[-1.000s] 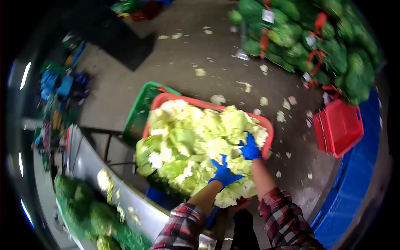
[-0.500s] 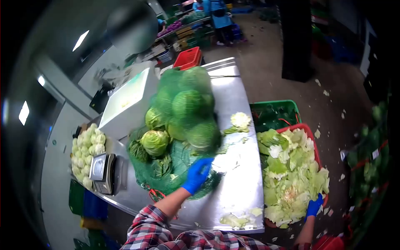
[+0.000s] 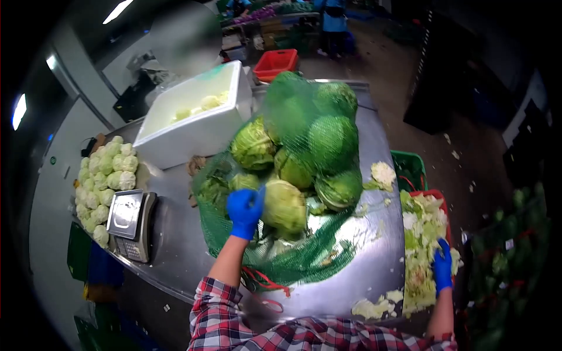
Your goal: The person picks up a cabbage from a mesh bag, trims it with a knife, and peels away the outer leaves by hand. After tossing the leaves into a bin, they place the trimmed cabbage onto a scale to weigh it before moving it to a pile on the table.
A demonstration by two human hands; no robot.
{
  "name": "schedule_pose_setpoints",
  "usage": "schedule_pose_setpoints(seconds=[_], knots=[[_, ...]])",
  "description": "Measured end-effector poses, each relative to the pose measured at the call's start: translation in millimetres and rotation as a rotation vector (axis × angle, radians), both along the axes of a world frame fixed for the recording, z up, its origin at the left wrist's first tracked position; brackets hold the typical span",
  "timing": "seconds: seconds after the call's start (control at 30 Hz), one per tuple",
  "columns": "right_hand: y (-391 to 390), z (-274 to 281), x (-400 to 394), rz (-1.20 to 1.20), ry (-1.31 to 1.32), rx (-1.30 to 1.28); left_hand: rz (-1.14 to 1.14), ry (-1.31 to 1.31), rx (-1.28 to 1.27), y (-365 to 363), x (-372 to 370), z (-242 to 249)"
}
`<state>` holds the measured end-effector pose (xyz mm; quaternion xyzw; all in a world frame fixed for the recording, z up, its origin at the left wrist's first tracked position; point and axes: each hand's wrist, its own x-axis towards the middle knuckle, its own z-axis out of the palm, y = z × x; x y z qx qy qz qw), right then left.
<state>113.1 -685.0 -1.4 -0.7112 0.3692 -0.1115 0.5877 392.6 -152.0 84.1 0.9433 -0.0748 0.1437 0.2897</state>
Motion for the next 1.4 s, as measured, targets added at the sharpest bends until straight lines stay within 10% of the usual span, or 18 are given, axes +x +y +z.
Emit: schedule_pose_setpoints(seconds=[0.07, 0.2, 0.3, 0.4, 0.67, 0.8, 0.87, 0.97, 1.4], knots=[[43.3, 5.4, 37.5, 0.240, 0.029, 0.061, 0.010, -0.302, -0.394, -26.1, 7.8, -2.8], [165.3, 49.7, 92.7, 0.414, 0.052, 0.236, -0.340, 0.279, -0.546, -74.9, -56.3, -74.4], [199.7, 19.7, 107.1, 0.456, -0.154, 0.477, -0.574, 0.101, -0.277, -72.4, -136.9, -69.1], [219.5, 10.4, 89.0, 0.586, -0.112, -0.032, -0.434, 0.106, -0.639, -90.2, -194.1, -75.6], [180.3, -14.7, 23.7, 0.624, -0.182, 0.070, -0.314, 0.362, -0.444, -138.8, -243.2, -17.2], [155.6, -11.7, -5.3, 0.605, 0.110, 0.348, 0.004, 0.956, -1.088, -145.0, -227.0, -59.7], [150.9, -11.8, -32.7, 0.662, -0.050, -0.330, 0.015, 0.774, -1.111, -154.6, -240.4, -41.5], [157.8, 8.7, -62.4, 0.811, 0.089, -0.298, -0.474, 0.277, -0.375, -151.1, -264.4, -61.0], [153.3, 3.2, -28.1, 0.962, -0.053, -0.658, -0.335, 0.591, -0.575, -163.5, -223.2, -63.4]])
